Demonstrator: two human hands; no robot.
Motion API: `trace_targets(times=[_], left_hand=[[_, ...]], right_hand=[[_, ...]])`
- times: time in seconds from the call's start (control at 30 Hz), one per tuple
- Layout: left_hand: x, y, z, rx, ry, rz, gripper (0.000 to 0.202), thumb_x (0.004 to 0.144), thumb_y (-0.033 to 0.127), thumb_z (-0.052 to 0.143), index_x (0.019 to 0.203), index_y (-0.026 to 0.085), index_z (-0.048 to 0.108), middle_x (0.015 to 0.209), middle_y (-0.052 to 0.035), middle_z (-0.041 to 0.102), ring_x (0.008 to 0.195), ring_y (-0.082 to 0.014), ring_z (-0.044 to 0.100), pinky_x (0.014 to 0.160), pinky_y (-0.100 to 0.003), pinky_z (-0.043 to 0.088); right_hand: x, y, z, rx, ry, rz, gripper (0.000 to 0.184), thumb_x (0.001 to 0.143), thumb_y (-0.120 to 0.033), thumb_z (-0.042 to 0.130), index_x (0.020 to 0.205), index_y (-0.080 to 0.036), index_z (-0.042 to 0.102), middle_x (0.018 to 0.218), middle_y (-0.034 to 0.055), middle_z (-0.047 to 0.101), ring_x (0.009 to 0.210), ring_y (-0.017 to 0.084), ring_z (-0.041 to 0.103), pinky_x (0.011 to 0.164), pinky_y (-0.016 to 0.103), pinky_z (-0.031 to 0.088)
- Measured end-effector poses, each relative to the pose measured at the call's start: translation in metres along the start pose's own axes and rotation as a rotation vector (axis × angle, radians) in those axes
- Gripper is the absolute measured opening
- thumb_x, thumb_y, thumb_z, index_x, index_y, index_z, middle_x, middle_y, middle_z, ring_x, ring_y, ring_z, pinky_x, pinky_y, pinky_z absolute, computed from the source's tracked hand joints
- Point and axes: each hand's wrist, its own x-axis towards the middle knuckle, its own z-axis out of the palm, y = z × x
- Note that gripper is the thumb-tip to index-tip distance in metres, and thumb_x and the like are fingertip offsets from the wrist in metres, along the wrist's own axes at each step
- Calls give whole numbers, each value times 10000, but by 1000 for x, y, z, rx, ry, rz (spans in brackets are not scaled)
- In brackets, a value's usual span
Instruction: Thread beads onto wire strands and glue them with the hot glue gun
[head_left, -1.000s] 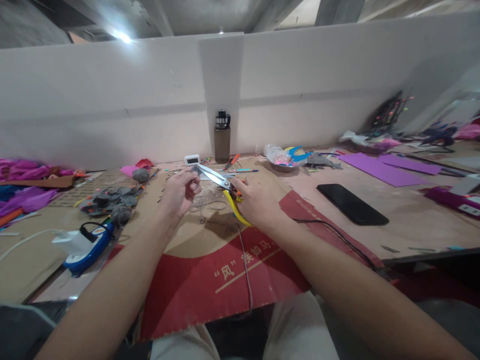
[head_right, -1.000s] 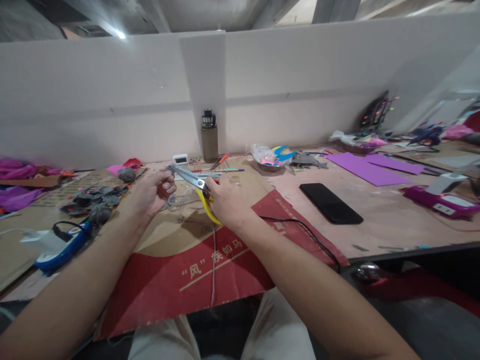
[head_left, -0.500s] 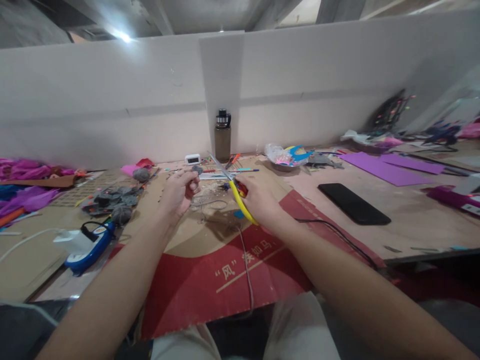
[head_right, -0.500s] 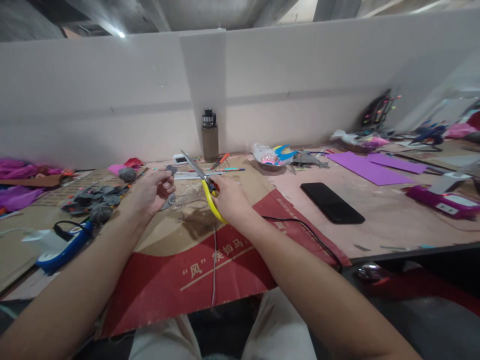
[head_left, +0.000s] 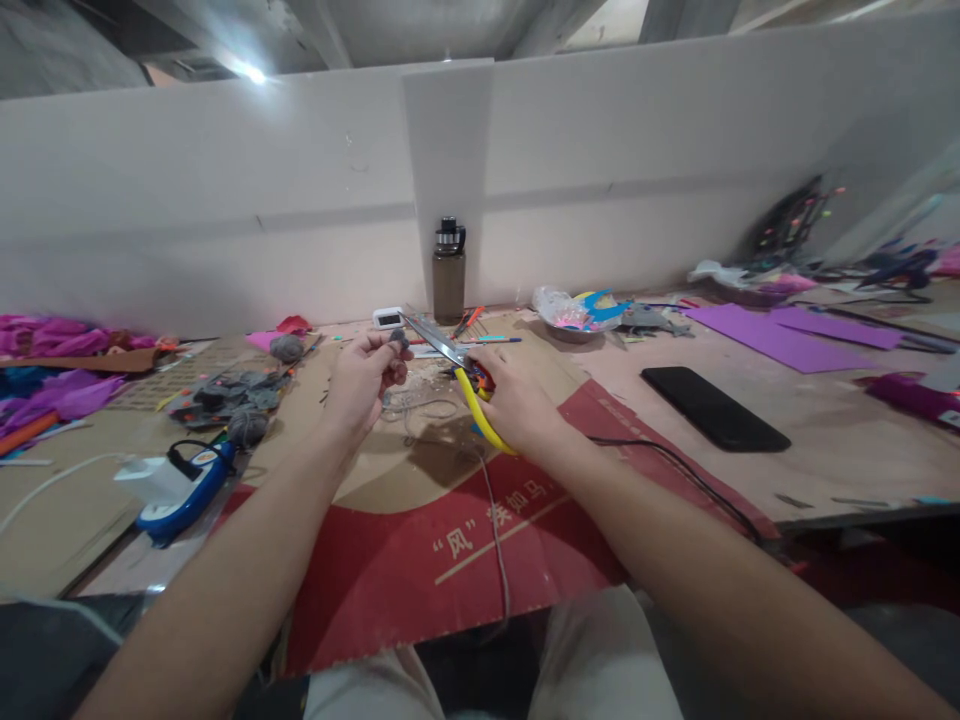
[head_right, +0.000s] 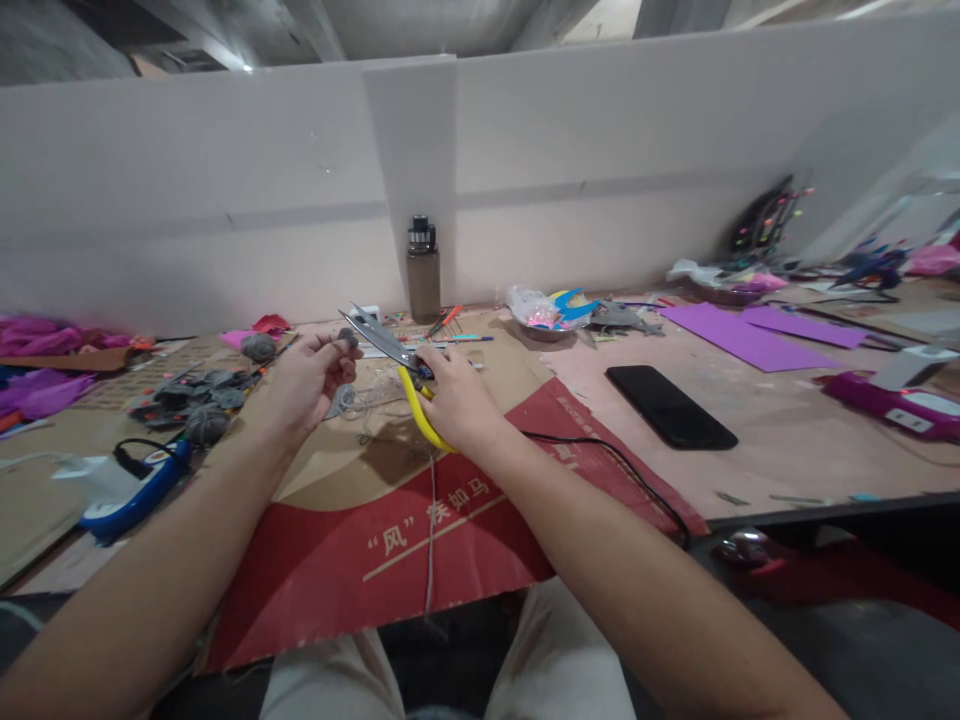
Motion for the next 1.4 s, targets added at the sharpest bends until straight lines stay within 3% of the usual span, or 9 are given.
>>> trace_targets(times=[0.3, 0.43, 0.63, 0.9, 1.4], left_hand=[[2, -2, -2, 5, 24, -12, 76, 657, 133, 644, 662, 122, 569, 608, -2, 555, 464, -38, 448, 428, -152, 332], [0, -3, -2, 26, -4, 29, 59, 672, 133, 628, 677, 130, 569, 594, 16, 537, 509, -57, 508, 447, -154, 363], [3, -2, -3, -104, -30, -45, 76, 704, 144, 634, 758, 112, 590, 656, -22, 602, 546, -84, 576, 464, -170, 407], [6, 1, -7, -261, 45, -210, 65, 733, 169, 608, 784, 129, 608, 633, -2, 620, 498, -75, 559, 450, -177, 417], [9, 1, -13, -302, 110, -265, 47, 702, 144, 589, 730, 116, 615, 587, -10, 624, 465, -76, 547, 430, -170, 422]], right_hand=[[-3, 1, 1, -98, -11, -39, 332, 842, -372, 500, 1141, -231, 517, 1002, 73, 531, 787, 160, 522, 681, 262, 383], [-3, 3, 4, -129, -39, -65, 324, 834, -328, 498, 1139, -225, 527, 987, 79, 525, 736, 147, 506, 655, 256, 369], [-2, 4, 3, -210, -28, -43, 323, 840, -335, 463, 1136, -227, 536, 993, 90, 539, 713, 155, 491, 618, 269, 335], [-3, 2, 0, -364, -6, -87, 348, 833, -290, 467, 1174, -235, 510, 1020, 96, 535, 807, 183, 500, 615, 266, 318], [-4, -1, -3, -476, -23, -108, 358, 889, -333, 393, 1217, -253, 510, 1057, 107, 562, 856, 204, 529, 661, 280, 325]])
